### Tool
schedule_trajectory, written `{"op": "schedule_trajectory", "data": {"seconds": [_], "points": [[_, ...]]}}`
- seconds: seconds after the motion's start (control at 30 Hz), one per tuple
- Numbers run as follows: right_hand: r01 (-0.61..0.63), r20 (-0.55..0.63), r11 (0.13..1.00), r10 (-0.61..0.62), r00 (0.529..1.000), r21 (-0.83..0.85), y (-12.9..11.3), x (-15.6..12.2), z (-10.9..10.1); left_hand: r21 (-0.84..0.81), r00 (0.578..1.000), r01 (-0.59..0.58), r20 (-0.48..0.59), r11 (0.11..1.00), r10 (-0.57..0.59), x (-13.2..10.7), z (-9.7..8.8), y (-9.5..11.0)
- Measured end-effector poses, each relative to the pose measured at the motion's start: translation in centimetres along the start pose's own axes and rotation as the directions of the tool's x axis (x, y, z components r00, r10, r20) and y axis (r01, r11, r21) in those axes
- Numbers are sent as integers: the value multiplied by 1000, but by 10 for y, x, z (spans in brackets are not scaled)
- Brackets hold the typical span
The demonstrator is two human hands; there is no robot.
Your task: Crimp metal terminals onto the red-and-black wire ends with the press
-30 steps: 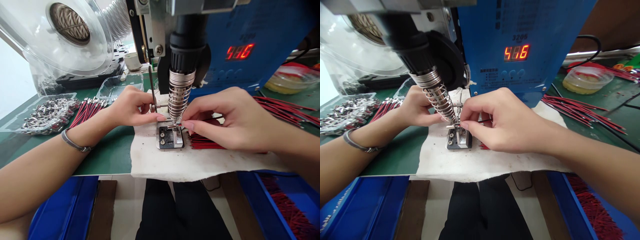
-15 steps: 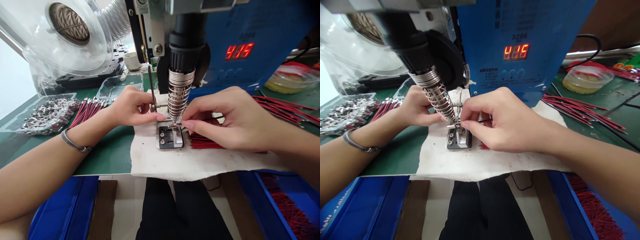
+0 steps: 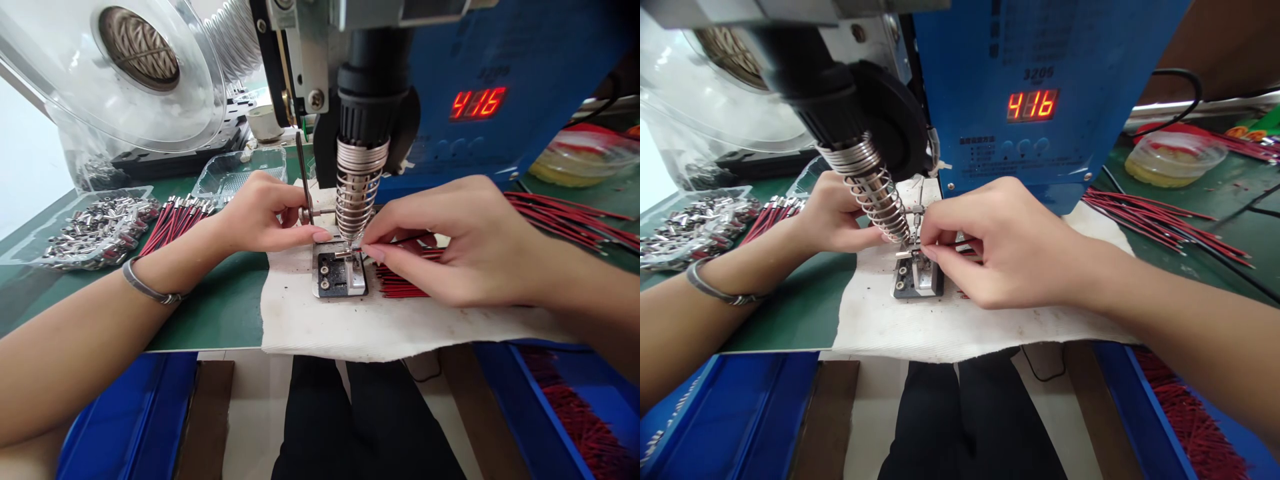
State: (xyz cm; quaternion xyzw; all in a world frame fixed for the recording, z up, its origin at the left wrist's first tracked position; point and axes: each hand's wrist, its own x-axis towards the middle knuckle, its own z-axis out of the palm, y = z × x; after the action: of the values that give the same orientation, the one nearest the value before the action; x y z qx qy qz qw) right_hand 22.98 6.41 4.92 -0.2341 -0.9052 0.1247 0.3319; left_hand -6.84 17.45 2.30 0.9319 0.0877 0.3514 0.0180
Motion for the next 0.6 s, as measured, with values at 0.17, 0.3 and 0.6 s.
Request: {"op": "schedule_trajectory", "data": {"seconds": [0.17, 0.3, 0.6], "points": [[69, -13, 988, -72, 997, -137, 4, -4, 2, 20, 1000, 19, -15, 1000, -19, 0, 1, -1], [157, -31, 968, -166, 986, -196, 6, -6, 4, 42, 1000, -8, -14, 999, 9, 2, 0, -3], [265, -39, 930, -284, 958, -255, 8, -9, 1, 73, 999, 42, 13, 996, -43, -2, 4, -10]]}}
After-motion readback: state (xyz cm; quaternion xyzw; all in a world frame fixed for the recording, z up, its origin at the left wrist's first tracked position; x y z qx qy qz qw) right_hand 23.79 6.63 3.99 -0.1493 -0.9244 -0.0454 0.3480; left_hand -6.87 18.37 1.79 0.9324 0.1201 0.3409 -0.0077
